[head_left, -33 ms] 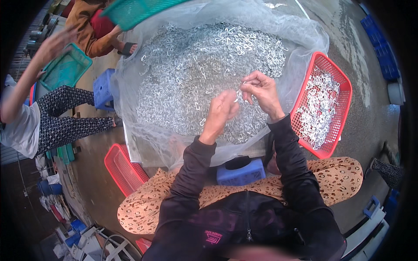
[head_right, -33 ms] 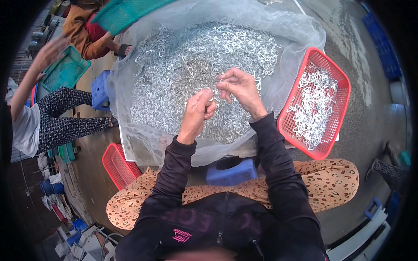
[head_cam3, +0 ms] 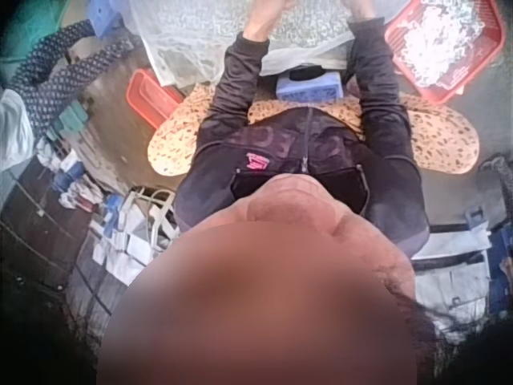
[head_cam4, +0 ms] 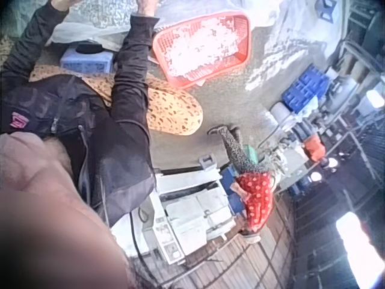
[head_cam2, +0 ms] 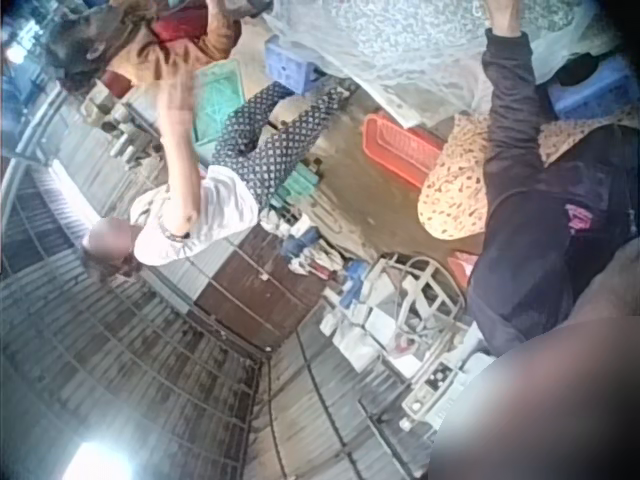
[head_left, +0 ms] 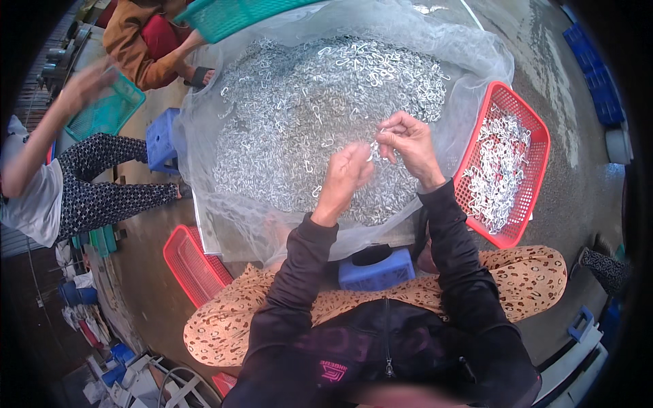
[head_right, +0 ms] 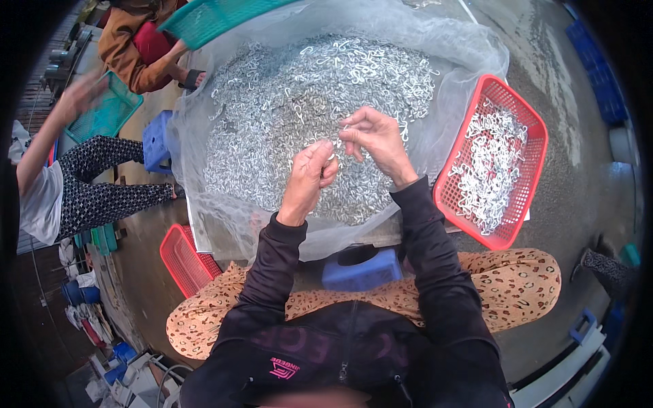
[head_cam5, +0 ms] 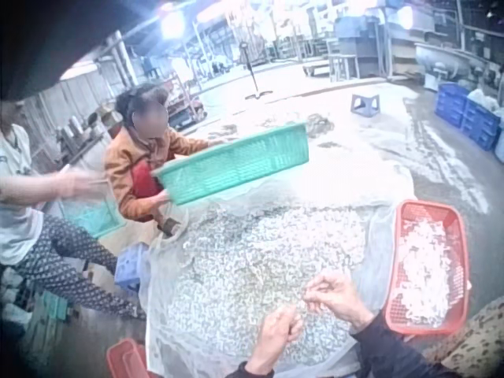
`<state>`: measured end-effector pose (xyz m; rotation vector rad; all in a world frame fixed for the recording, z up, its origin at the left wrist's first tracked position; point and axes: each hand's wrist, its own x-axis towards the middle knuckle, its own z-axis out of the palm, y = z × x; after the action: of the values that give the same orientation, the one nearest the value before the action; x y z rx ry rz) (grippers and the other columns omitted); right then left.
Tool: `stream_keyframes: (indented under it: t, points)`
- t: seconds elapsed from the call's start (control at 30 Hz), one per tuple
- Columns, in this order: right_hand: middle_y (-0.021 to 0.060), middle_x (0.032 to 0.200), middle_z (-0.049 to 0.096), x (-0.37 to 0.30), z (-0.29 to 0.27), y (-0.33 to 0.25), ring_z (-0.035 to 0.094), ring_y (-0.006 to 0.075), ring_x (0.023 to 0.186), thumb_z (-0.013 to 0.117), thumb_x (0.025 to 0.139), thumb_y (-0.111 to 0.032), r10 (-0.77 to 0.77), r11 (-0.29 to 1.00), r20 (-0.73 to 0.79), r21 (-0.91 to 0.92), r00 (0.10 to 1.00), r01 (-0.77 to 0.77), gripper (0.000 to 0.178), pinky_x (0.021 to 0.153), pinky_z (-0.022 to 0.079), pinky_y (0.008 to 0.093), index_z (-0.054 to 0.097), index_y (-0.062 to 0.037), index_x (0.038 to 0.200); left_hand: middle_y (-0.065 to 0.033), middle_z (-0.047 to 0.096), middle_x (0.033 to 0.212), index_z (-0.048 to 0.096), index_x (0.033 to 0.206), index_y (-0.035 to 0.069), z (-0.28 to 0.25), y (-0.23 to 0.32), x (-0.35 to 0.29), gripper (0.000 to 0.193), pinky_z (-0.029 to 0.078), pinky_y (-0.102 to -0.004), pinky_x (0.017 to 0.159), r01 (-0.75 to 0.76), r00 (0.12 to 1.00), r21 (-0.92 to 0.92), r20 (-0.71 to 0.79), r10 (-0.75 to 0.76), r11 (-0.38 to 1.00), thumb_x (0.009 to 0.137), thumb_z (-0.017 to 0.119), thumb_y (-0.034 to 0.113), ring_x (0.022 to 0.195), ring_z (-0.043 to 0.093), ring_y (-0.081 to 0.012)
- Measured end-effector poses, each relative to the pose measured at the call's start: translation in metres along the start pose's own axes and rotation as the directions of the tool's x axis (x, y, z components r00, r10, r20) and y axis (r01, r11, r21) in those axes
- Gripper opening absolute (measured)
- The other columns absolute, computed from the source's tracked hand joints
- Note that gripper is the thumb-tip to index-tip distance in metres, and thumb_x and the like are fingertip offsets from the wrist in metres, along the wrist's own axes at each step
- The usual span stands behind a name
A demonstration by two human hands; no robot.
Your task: The person sits on a low stool and sorts small silver metal parts from a large pile on a plastic sheet, placing selected pieces into a red basket. Other workers are also sorting parts nearby.
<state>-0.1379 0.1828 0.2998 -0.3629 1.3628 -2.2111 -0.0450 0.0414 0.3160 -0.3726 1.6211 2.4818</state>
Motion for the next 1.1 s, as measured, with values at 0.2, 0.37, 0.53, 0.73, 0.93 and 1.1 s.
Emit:
stream_keyframes:
  t: [0.2,0.37,0.53,0.73,0.93,1.1]
  points:
    - [0.0107,0.071,0.063,-0.003,-0.004,0.004,0.058,0.0113,0.054,0.066,0.077,0.004,0.021,0.999,-0.082,0.039,0.996,-0.018,0.012,0.04,0.04,0.0203,0.059,0.002,0.086,0.0083,0.031,0.057,0.049,0.077,0.009,0.011,-0.016,-0.002,0.025,0.019,-0.0208,0.043,-0.048,0.999,-0.147,-0.006,0.047,0.988,0.095,0.05,0.026,0.047,0.026,-0.0016]
    - [0.0116,0.071,0.064,0.001,-0.011,0.001,0.058,0.0107,0.054,0.067,0.076,0.004,0.103,0.995,-0.051,-0.007,0.993,-0.103,0.012,0.04,0.04,0.021,0.059,0.003,0.084,0.0074,0.031,0.057,0.046,0.074,0.011,0.009,-0.028,-0.003,0.026,0.02,-0.0208,0.043,-0.042,0.999,-0.199,-0.009,0.041,0.979,0.095,0.05,0.025,0.047,0.027,-0.0022]
    - [0.0114,0.071,0.065,0.001,-0.014,-0.013,0.058,0.0105,0.055,0.068,0.077,0.003,0.207,0.947,0.037,-0.259,0.978,-0.19,0.011,0.041,0.041,0.0219,0.063,0.0052,0.086,0.0027,0.04,0.059,0.044,0.078,0.009,-0.006,-0.021,-0.004,0.025,0.024,-0.0177,0.04,0.164,0.98,-0.263,0.156,-0.126,0.951,0.096,0.049,0.027,0.045,0.03,-0.003]
    - [0.0064,0.074,0.064,-0.002,-0.008,-0.02,0.056,0.0095,0.059,0.064,0.079,0.004,0.026,0.945,0.176,-0.324,0.984,0.033,0.02,0.051,0.045,0.023,0.069,-0.0001,0.098,0.0067,0.036,0.06,0.05,0.087,0.008,-0.009,-0.014,-0.002,0.023,0.024,-0.0198,0.044,0.116,0.985,-0.151,0.146,-0.094,0.982,0.096,0.048,0.03,0.05,0.03,-0.0024]
    - [0.0048,0.079,0.062,0.0,-0.004,-0.019,0.056,0.0092,0.061,0.062,0.077,0.005,-0.181,0.842,0.22,-0.469,0.958,0.267,0.027,0.054,0.046,0.0223,0.069,-0.0053,0.102,0.001,0.043,0.07,0.043,0.082,0.009,-0.002,-0.017,0.003,0.027,0.026,-0.0177,0.046,-0.034,0.999,0.019,0.041,0.033,0.999,0.098,0.043,0.03,0.054,0.036,-0.0042]
    - [0.0058,0.08,0.063,-0.004,-0.001,-0.013,0.057,0.0091,0.061,0.061,0.077,0.008,-0.207,0.833,0.19,-0.48,0.96,0.275,0.026,0.055,0.046,0.0217,0.069,-0.0029,0.1,0.0003,0.043,0.069,0.044,0.083,0.01,-0.009,-0.008,0.001,0.021,0.024,-0.0194,0.043,0.075,0.995,-0.181,0.076,-0.062,0.981,0.096,0.044,0.025,0.05,0.033,-0.0048]
